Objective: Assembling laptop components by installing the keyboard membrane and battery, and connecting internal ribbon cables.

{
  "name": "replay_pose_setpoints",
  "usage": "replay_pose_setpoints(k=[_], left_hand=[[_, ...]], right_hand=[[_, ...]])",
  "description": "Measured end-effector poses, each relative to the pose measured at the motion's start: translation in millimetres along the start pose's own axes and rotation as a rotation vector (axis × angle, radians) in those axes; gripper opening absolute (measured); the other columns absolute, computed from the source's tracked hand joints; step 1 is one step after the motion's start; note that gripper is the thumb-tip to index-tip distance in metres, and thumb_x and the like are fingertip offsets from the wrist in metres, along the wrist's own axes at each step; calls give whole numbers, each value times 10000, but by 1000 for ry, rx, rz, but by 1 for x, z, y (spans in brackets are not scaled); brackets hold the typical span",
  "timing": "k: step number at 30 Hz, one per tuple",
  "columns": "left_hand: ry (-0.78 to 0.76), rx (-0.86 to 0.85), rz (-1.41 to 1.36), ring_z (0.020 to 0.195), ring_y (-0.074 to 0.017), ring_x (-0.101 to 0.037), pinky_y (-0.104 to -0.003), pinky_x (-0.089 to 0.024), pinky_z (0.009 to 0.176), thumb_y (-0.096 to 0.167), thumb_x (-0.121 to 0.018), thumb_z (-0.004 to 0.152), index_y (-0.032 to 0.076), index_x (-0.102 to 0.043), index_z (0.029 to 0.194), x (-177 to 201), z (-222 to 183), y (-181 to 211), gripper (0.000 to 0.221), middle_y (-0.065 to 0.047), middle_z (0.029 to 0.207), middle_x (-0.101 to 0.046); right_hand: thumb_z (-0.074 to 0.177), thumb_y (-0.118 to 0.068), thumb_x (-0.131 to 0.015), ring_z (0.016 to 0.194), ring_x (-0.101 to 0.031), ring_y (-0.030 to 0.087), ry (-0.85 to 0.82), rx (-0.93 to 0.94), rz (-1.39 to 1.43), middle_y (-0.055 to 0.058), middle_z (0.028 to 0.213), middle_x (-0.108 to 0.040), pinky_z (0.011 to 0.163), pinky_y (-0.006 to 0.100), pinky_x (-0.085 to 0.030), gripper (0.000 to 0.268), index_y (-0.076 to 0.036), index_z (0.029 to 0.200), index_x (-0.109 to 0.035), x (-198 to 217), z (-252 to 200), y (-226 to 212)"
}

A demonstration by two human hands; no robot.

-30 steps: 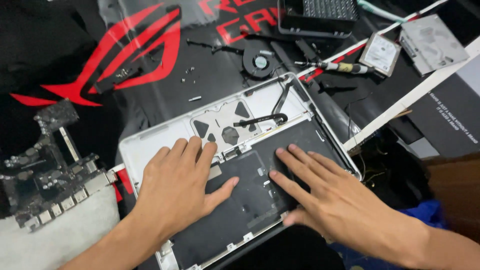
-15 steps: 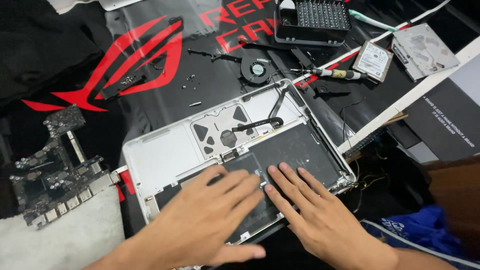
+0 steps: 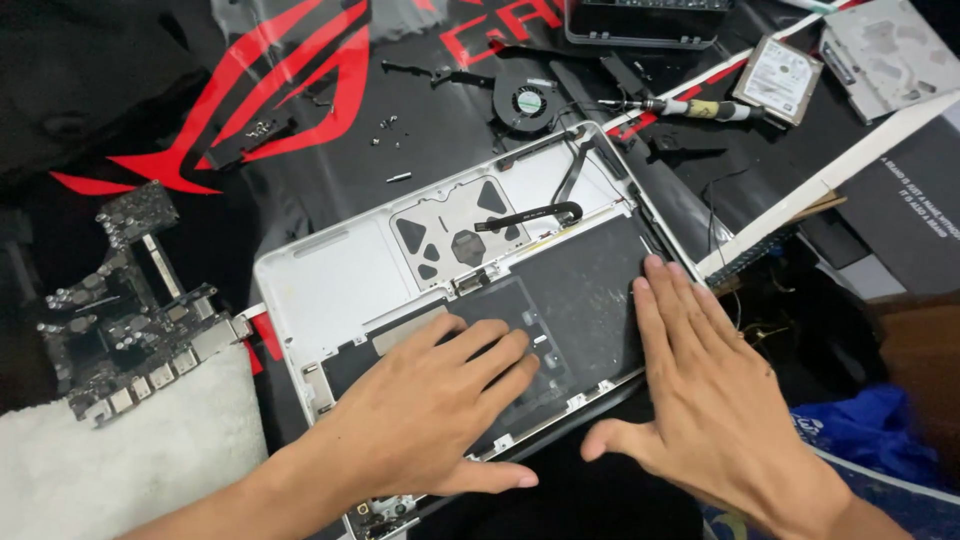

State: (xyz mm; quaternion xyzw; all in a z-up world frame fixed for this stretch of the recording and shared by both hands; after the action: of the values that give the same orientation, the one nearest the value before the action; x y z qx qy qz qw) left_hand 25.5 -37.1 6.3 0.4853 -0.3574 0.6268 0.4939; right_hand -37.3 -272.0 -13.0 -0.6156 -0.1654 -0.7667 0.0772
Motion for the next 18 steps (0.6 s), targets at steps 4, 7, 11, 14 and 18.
replay_pose_setpoints(k=[4, 7, 11, 14, 18], left_hand=[[21, 4, 12, 1105, -321, -581, -431, -441, 876, 753, -543, 921, 15, -656, 1193, -2, -1, 2, 795, -150, 1216, -643], [33, 13, -33, 1064, -304, -574, -422, -444, 848, 706, -592, 919, 10, -657, 1151, -2, -1, 2, 736, -124, 1156, -643], [32, 7, 14, 1033, -295, -565, -415, -443, 823, 705, -526, 952, 14, -655, 1177, -5, -4, 3, 738, -114, 1158, -646], [27, 30, 40, 1032, -284, -569, -409, -451, 829, 735, -461, 968, 13, -664, 1193, -3, -8, 7, 783, -109, 1166, -653], [-21, 153, 34, 1122, -288, -569, -416, -441, 878, 839, -416, 905, -21, -659, 1227, 5, -13, 21, 951, -132, 1231, -641]], right_hand=[[737, -985, -352, 1524, -312, 442, -34, 52, 157, 370, 1607, -306, 1238, 522, -252, 1384, 135, 1545, -262, 8, 23, -16], [753, -954, -391, 1575, -214, 419, 11, 157, 185, 328, 1669, -203, 1294, 478, -191, 1365, 127, 1567, -210, 3, 36, -25], [805, -901, -157, 1540, -274, 393, -54, -44, 185, 321, 1658, -231, 1245, 481, -210, 1278, 120, 1569, -236, -6, 40, -8], [828, -888, -221, 1547, -283, 374, -37, -28, 150, 309, 1662, -261, 1268, 458, -213, 1253, 126, 1563, -267, -7, 40, -4], [860, -876, -258, 1548, -265, 349, -89, -56, 146, 290, 1667, -252, 1270, 444, -182, 1211, 103, 1573, -260, -5, 42, -3]])
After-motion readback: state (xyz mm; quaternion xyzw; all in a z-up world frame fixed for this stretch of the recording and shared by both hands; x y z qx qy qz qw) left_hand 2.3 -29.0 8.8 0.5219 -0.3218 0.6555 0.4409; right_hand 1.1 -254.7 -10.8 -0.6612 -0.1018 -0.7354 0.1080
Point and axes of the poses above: each hand's wrist, its own z-axis towards the middle knuckle, its own x-axis out of the back of the hand, y = z × x, the point moved 3 cm from there along z, towards the middle knuckle
